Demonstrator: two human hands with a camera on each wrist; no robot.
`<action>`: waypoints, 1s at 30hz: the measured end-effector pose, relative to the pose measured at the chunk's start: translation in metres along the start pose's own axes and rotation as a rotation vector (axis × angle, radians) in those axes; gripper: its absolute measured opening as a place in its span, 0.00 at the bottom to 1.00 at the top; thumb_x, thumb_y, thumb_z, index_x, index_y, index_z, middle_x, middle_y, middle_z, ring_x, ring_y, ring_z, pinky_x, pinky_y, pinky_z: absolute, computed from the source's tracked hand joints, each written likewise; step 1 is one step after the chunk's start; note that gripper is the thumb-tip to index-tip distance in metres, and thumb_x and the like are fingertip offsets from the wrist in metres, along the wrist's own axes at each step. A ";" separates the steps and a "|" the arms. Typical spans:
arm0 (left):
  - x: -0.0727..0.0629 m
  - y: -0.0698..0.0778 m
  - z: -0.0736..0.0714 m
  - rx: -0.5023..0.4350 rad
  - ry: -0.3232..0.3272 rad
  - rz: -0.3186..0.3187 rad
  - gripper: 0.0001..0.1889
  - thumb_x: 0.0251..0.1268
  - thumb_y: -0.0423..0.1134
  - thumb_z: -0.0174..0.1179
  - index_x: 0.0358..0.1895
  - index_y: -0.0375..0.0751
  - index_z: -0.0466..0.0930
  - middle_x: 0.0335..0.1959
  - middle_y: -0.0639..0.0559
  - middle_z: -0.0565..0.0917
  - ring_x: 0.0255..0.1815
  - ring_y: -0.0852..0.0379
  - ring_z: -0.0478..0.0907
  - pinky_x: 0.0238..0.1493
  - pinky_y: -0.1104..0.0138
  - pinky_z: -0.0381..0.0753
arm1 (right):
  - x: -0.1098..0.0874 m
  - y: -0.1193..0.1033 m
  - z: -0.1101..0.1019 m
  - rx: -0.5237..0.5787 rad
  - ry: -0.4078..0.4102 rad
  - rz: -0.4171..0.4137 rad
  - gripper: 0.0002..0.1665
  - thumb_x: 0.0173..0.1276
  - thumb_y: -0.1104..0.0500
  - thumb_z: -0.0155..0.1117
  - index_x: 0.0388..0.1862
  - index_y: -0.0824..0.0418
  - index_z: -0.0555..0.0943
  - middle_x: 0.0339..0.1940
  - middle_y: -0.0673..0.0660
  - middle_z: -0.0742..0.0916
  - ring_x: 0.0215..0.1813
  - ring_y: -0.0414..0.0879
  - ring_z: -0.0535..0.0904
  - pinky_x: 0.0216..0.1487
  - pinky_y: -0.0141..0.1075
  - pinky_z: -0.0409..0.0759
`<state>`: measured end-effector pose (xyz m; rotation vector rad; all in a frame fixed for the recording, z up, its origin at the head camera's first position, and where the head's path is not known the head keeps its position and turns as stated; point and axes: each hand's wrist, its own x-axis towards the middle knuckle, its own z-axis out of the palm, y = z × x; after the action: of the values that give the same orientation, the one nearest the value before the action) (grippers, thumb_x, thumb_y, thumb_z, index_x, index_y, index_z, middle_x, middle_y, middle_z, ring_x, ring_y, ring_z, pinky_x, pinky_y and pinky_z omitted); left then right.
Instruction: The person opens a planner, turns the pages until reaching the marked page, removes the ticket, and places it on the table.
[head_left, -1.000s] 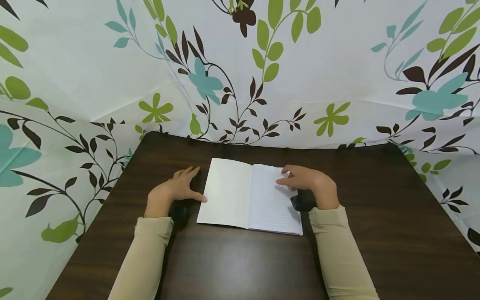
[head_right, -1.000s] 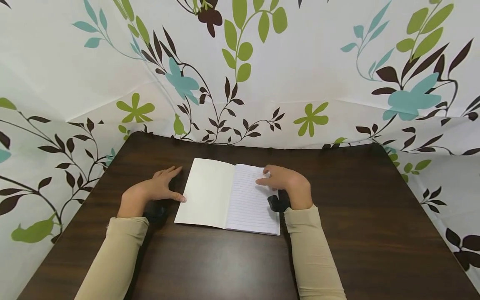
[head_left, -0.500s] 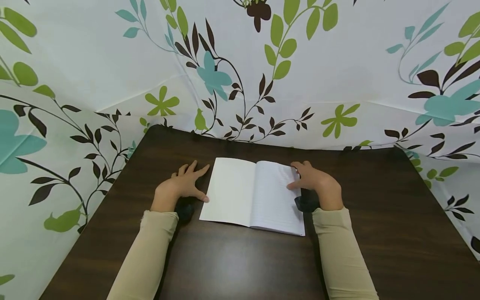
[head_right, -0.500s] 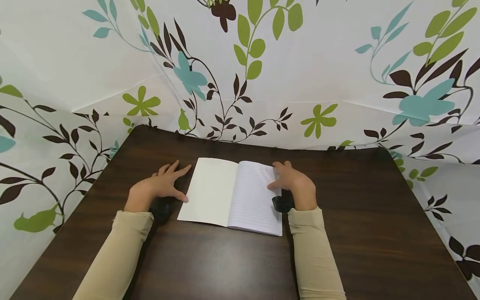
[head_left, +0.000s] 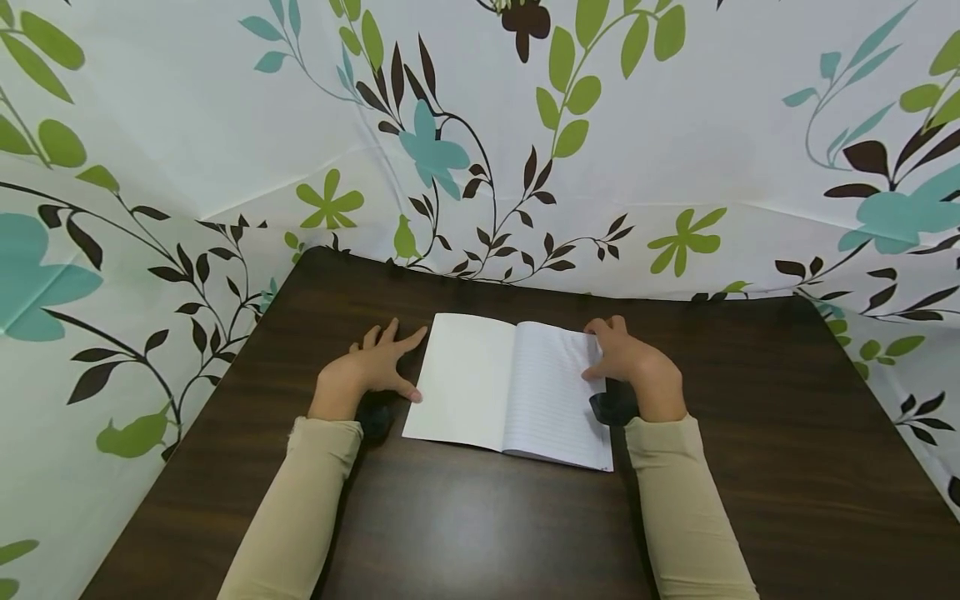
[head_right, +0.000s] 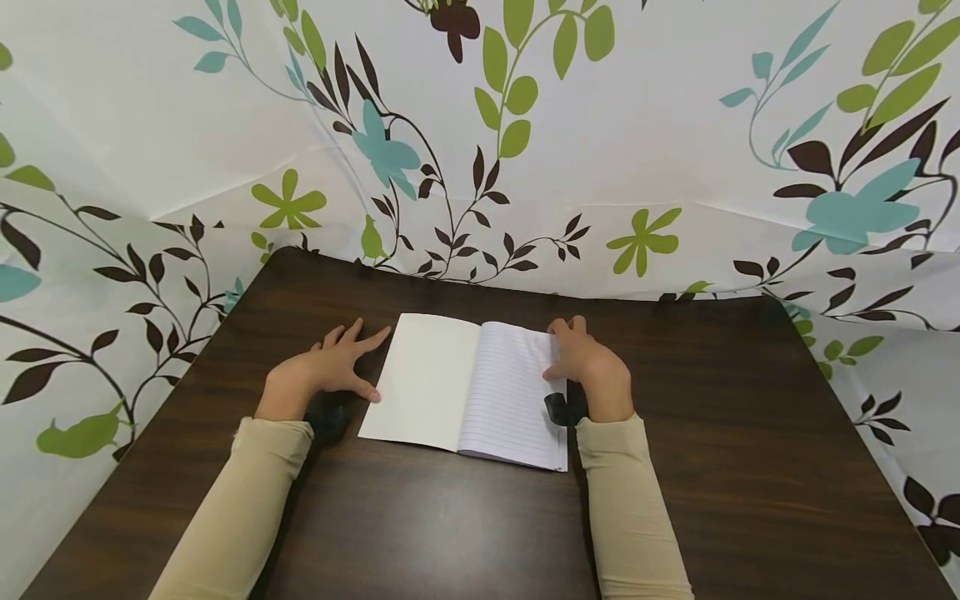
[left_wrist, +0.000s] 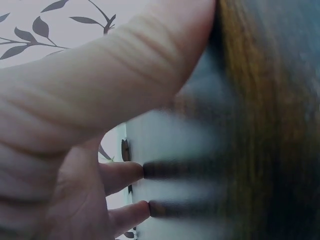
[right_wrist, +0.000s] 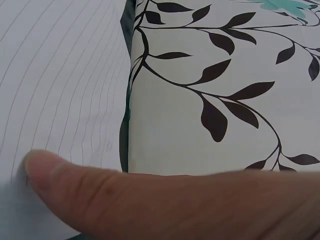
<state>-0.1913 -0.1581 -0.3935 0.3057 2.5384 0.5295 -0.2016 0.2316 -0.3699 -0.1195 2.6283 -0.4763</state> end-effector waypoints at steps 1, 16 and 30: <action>0.000 0.000 0.000 -0.003 -0.002 -0.001 0.62 0.57 0.54 0.78 0.87 0.53 0.42 0.86 0.28 0.33 0.84 0.21 0.32 0.77 0.24 0.40 | 0.000 0.000 0.000 -0.001 0.001 0.002 0.47 0.68 0.55 0.75 0.78 0.63 0.61 0.75 0.75 0.60 0.69 0.68 0.70 0.68 0.64 0.74; 0.002 0.002 0.002 -0.012 -0.031 -0.014 0.58 0.61 0.51 0.76 0.87 0.55 0.43 0.86 0.30 0.29 0.85 0.23 0.27 0.78 0.25 0.36 | 0.004 -0.001 -0.001 -0.084 -0.004 -0.019 0.43 0.70 0.52 0.72 0.77 0.67 0.67 0.75 0.77 0.66 0.68 0.68 0.72 0.68 0.66 0.75; 0.003 0.000 0.001 -0.024 -0.040 -0.017 0.58 0.62 0.52 0.75 0.87 0.55 0.43 0.86 0.32 0.27 0.85 0.24 0.24 0.78 0.26 0.34 | -0.001 -0.003 -0.004 -0.051 0.046 -0.075 0.34 0.77 0.45 0.64 0.70 0.68 0.73 0.67 0.73 0.75 0.64 0.65 0.74 0.67 0.63 0.76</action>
<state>-0.1937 -0.1568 -0.3958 0.2823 2.4921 0.5421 -0.2025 0.2303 -0.3647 -0.2268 2.6890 -0.4421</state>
